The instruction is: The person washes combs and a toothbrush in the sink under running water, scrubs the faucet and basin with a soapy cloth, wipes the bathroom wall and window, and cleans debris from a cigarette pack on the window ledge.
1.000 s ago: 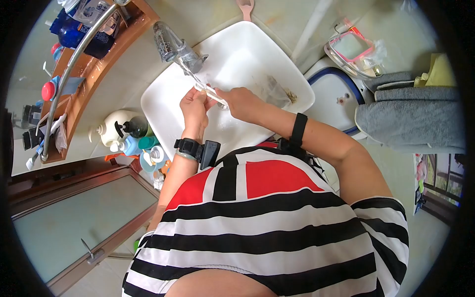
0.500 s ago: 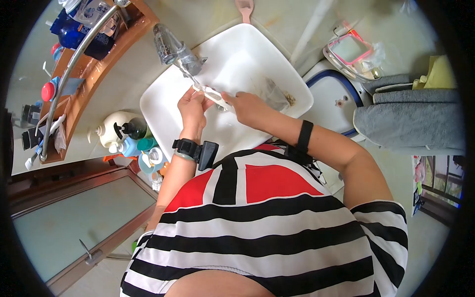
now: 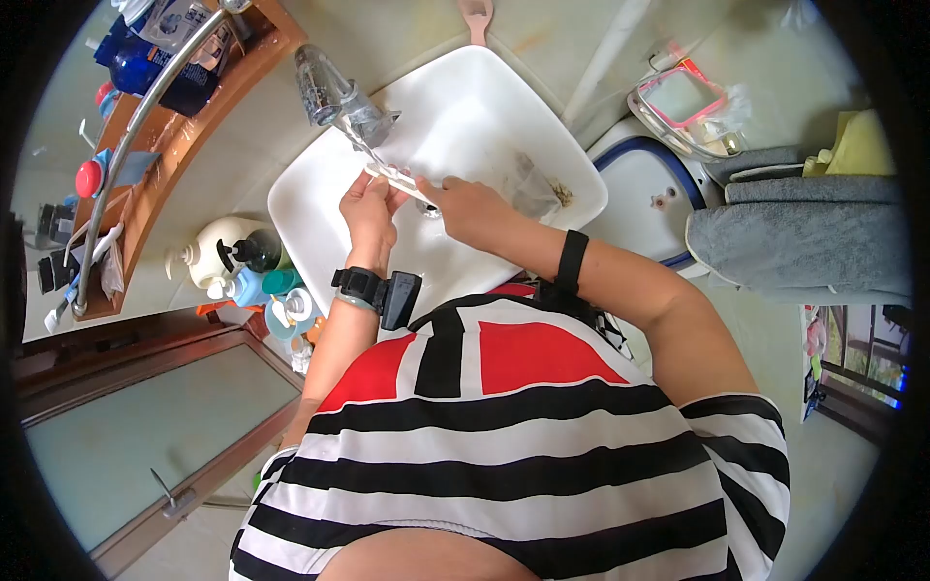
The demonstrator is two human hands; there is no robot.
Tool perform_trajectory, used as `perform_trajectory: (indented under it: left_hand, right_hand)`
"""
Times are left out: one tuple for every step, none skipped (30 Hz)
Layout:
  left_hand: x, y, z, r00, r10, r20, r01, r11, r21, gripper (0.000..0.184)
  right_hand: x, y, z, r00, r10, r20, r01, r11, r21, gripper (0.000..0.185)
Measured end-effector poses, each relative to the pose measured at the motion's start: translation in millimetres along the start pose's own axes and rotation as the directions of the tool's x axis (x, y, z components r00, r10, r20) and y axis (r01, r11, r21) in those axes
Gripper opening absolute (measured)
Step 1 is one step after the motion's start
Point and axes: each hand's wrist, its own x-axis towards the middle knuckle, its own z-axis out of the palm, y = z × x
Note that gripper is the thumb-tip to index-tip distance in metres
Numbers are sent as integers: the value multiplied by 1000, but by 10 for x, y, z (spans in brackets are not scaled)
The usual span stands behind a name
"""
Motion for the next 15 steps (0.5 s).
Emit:
perform_trajectory:
  left_hand:
    - [8,20,-17,1000,0,2,0,1000,0,23]
    - [5,33,-42,1000,-2,3,2,1000,3,23]
    - [-4,38,-59,1000,-5,2,5,1000,6,22]
    - [-27,36,-51,1000,-5,0,5,1000,7,22]
    - [-58,27,-27,1000,-15,8,15,1000,19,22]
    - [-81,21,-14,1000,-23,16,22,999,29,23]
    - [-79,-4,-29,1000,-23,17,23,999,28,23]
    - [-56,-52,-32,1000,-18,12,18,999,46,24]
    - [-42,-102,-6,1000,-18,14,17,998,63,25]
    - [-30,-119,14,999,-40,-23,41,998,41,26]
    - [-17,-135,32,996,-70,-48,71,997,17,27]
    - [-41,-200,31,999,-42,19,40,996,81,39]
    - [-30,-242,45,998,-53,24,52,998,47,41]
    - [-65,-206,101,997,-58,-54,61,997,56,36]
    - [98,-331,-70,1000,-8,-29,10,998,61,35]
  right_hand:
    - [2,-2,40,1000,-16,-14,16,1000,7,58]
    - [-6,0,71,999,-32,-27,33,999,14,59]
    - [-41,28,74,999,-33,-25,33,999,14,59]
    - [-85,37,31,999,-28,32,27,1000,10,57]
    - [-106,28,0,996,-21,90,21,1000,6,56]
    - [-104,13,-20,995,-23,92,23,1000,4,56]
    - [-106,4,-41,996,-29,84,29,1000,0,56]
    - [-113,16,-63,997,-26,70,26,1000,-6,55]
    - [-92,9,-43,998,-9,63,9,1000,-13,55]
    - [-38,-12,22,1000,-26,9,26,1000,9,56]
    - [5,-4,77,998,-31,-48,32,999,22,57]
    - [71,14,160,970,-142,-197,164,981,100,57]
    - [134,45,204,906,-240,-349,306,941,146,56]
    - [153,33,154,961,-174,-215,202,973,115,55]
    - [96,2,93,992,-94,-80,100,991,84,55]
